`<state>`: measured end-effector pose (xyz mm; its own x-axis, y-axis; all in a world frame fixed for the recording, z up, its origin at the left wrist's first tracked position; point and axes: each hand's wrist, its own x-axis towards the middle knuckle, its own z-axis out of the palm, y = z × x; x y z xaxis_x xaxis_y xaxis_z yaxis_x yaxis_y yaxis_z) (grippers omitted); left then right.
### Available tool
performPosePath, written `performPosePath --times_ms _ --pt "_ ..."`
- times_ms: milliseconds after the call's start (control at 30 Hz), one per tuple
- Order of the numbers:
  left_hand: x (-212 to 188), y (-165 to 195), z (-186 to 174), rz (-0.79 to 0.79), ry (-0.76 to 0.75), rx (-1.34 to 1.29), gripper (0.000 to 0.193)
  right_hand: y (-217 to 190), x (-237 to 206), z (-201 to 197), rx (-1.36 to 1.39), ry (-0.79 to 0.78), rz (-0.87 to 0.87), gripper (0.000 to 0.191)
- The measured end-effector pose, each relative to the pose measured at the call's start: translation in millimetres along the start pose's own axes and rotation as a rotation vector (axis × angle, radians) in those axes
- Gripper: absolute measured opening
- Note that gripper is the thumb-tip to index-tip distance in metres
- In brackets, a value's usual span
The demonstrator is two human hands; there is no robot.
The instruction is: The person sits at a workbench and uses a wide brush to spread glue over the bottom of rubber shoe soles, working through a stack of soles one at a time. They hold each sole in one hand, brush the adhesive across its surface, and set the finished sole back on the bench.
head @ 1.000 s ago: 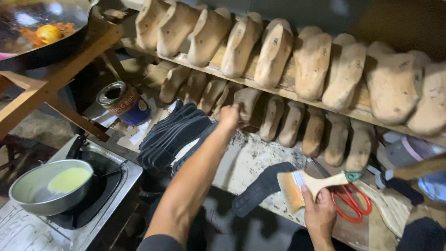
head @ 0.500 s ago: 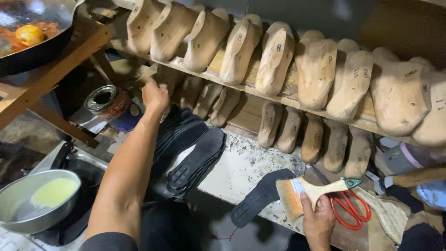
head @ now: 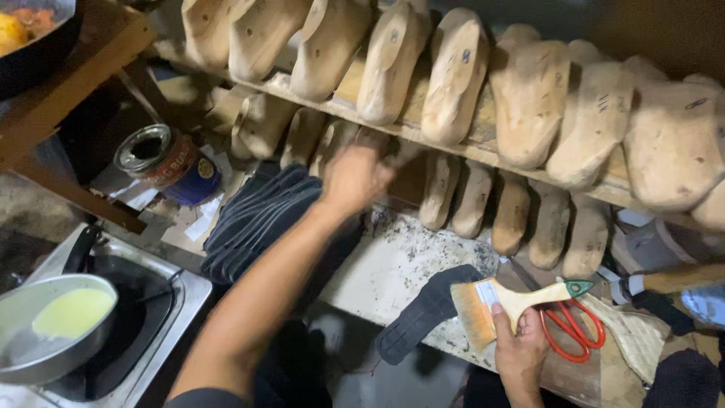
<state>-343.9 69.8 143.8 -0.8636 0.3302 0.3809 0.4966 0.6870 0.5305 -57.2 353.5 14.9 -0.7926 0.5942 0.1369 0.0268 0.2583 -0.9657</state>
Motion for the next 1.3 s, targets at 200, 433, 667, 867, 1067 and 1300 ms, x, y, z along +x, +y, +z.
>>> performPosePath --times_ms 200,433,667,867,1067,1300 --pt "-3 69 120 -0.210 -0.222 -0.239 0.071 -1 1 -6 -0.003 -0.018 -0.009 0.025" --pt "9 18 136 -0.515 0.315 -0.788 0.037 1 -1 -7 -0.061 -0.002 -0.041 0.024" --pt "-9 -48 1 -0.361 0.501 -0.996 0.019 -12 -5 1 0.027 -0.017 -0.029 0.027" --pt "9 -104 -61 -0.228 0.619 -0.191 0.026 -28 -10 9 -0.060 0.004 0.012 0.027" --pt "17 -105 -40 -0.181 0.401 0.277 0.032 -46 -13 10 -0.057 -0.008 0.009 0.029" --pt "-5 27 40 0.032 0.040 -0.038 0.027 -50 -15 11 -0.115 0.012 0.019 0.029"
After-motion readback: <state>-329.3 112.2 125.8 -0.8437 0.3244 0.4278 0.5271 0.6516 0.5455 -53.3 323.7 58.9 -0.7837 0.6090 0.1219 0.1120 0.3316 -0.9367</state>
